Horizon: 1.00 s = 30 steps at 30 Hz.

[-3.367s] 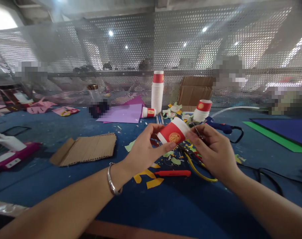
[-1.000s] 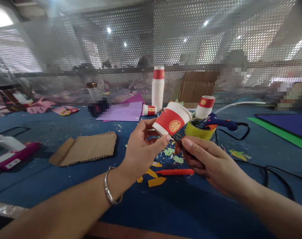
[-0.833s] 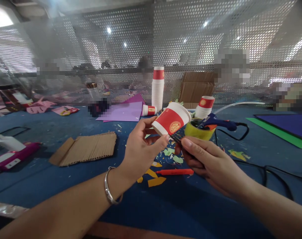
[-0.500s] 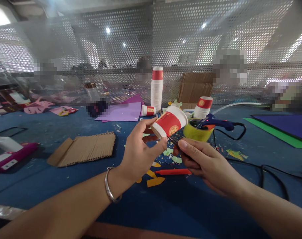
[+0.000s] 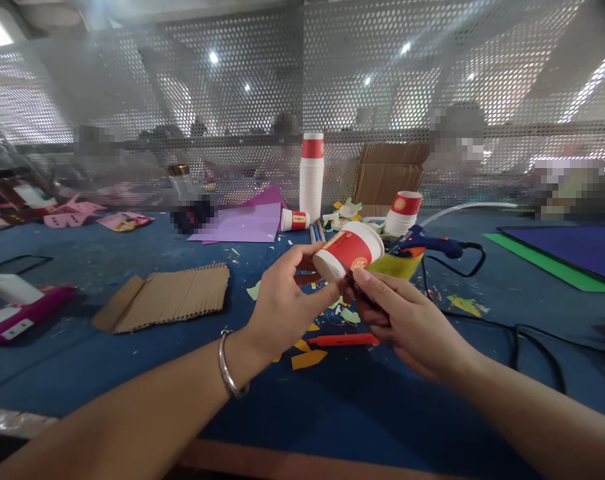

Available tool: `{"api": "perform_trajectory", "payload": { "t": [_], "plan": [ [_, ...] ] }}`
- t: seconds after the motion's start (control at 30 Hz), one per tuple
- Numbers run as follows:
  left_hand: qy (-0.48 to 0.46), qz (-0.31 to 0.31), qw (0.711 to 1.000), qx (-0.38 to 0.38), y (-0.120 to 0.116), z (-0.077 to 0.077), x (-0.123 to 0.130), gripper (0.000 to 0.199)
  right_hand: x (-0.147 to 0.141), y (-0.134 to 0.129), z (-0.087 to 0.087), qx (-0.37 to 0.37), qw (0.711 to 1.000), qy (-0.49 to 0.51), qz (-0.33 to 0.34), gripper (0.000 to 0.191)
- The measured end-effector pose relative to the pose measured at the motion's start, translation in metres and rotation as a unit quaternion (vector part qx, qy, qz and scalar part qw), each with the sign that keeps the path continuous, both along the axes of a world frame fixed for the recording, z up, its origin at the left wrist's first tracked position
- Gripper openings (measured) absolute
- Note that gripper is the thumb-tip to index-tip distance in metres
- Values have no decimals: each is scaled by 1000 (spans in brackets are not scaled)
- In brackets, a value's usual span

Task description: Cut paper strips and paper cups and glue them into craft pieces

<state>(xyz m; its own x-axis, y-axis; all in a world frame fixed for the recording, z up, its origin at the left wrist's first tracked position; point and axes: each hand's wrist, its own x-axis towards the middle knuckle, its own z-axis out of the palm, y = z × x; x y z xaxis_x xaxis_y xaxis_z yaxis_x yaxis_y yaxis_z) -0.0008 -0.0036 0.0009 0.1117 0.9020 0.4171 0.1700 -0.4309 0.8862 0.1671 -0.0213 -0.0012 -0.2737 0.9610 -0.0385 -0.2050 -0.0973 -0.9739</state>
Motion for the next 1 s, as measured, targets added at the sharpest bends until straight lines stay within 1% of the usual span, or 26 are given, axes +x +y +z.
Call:
{"api": "perform_trajectory", "payload": {
  "t": [0.2,0.37,0.47,0.6,0.73,1.0],
  "plan": [
    [-14,0,1000,-9,1,-2,0,43,0,1,-4,2,1000,14,-22,47],
    [20,-12,1000,-9,1,4,-3,42,-1,1,-3,-3,1000,4,-15,48],
    [47,0,999,12,-3,10,-5,44,-3,-2,-1,-6,1000,-2,-13,51],
    [49,13,998,46,-7,13,-4,42,-4,-4,1,1,1000,-12,-12,53],
    [59,18,996,68,-9,12,-4,42,-4,-5,1,10,1000,-23,-16,53],
    [56,16,995,79,-8,6,-2,45,-4,-4,-4,23,999,-31,-29,53]
  ]
}}
